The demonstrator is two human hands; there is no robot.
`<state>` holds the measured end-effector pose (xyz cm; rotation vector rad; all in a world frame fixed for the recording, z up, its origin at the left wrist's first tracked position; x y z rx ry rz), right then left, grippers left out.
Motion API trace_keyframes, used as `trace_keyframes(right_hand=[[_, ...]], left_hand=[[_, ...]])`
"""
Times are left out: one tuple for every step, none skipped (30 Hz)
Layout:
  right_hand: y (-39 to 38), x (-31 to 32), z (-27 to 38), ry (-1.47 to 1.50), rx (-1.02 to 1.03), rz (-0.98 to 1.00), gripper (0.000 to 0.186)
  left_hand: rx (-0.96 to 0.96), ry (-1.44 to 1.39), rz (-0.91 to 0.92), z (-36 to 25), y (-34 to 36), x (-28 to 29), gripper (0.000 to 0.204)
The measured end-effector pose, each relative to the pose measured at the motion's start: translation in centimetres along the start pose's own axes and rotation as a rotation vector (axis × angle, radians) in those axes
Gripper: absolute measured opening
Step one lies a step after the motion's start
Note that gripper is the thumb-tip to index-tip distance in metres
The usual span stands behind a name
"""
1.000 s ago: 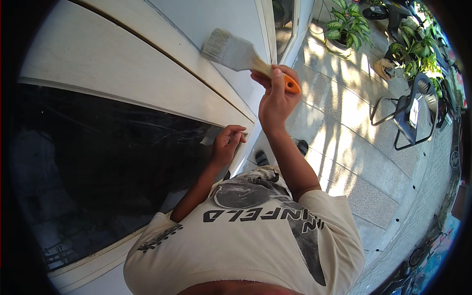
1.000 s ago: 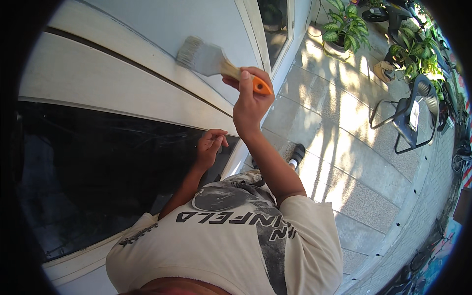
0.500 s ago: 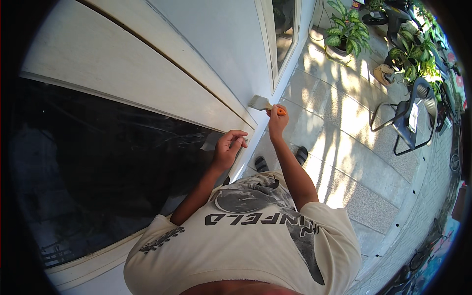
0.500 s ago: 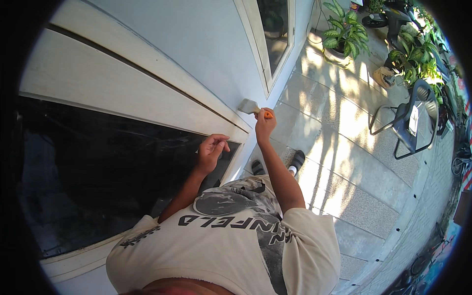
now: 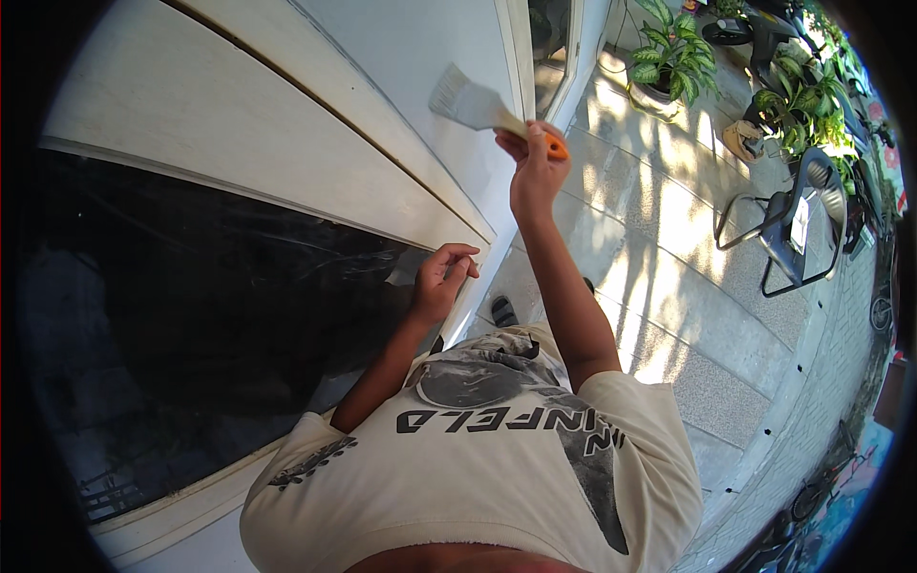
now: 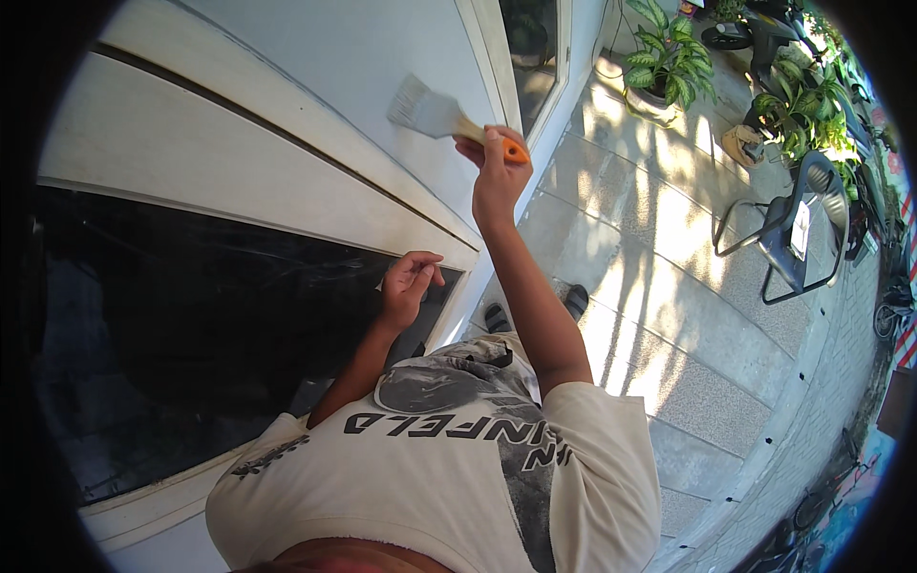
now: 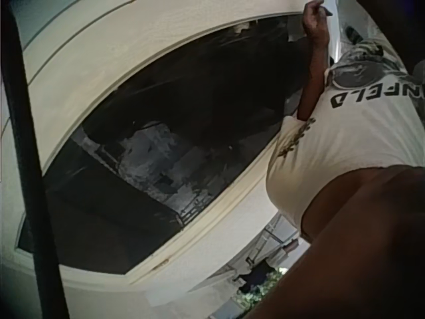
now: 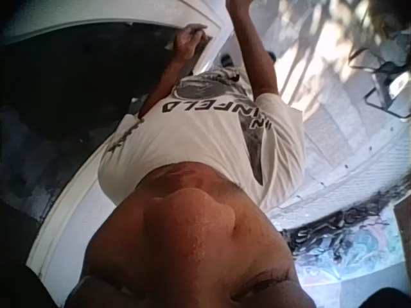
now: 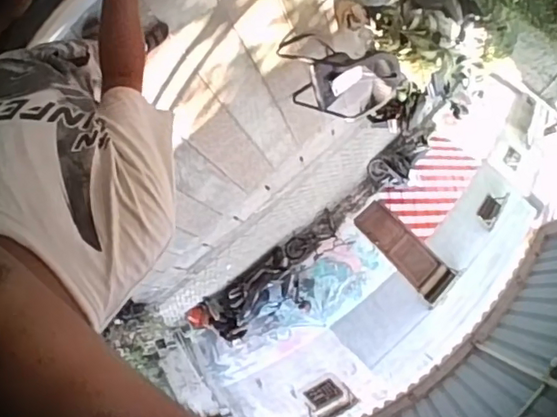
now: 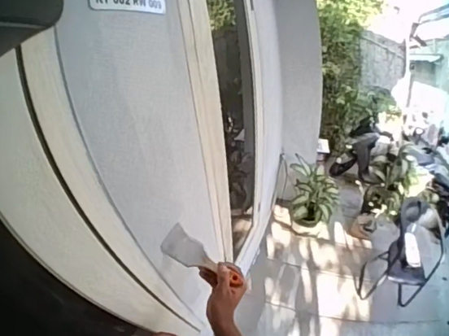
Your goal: The person dips a paintbrush into paint inside a paint tray and paints the exterior door frame using the paintbrush.
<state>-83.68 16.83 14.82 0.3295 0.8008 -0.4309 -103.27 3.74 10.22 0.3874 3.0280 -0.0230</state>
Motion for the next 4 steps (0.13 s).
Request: trace_keyframes(right_hand=[[-0.1,2.4,-2.8,-0.033,-0.102,-0.058,0.023],[-0.7,5.1,-5.7,-0.067,-0.205,-0.117,0.025],[-1.0,7.7,-7.4,-0.203,-0.201,-0.11,0.025],[-1.2,10.7,-8.9,-0.34,-0.192,-0.105,0.026]], left_hand=[[-0.001,-0.001,0.002,0.0,0.1,-0.1,0.018],[0.002,0.005,0.008,0.2,0.1,-0.1,0.019],[0.003,0.012,0.013,0.2,0.2,-0.2,0.019],[0.011,0.008,0.032,0.1,0.3,-0.4,0.019]])
Point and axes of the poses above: each hand's wrist, its own y-axis towards the middle knuckle, its own x-axis out of the back of the hand, z = x × y, the point moved 9 cm from there along y, towards the middle knuckle, and after that the axes turned 7 degrees about -y, right-handed, at the moved point
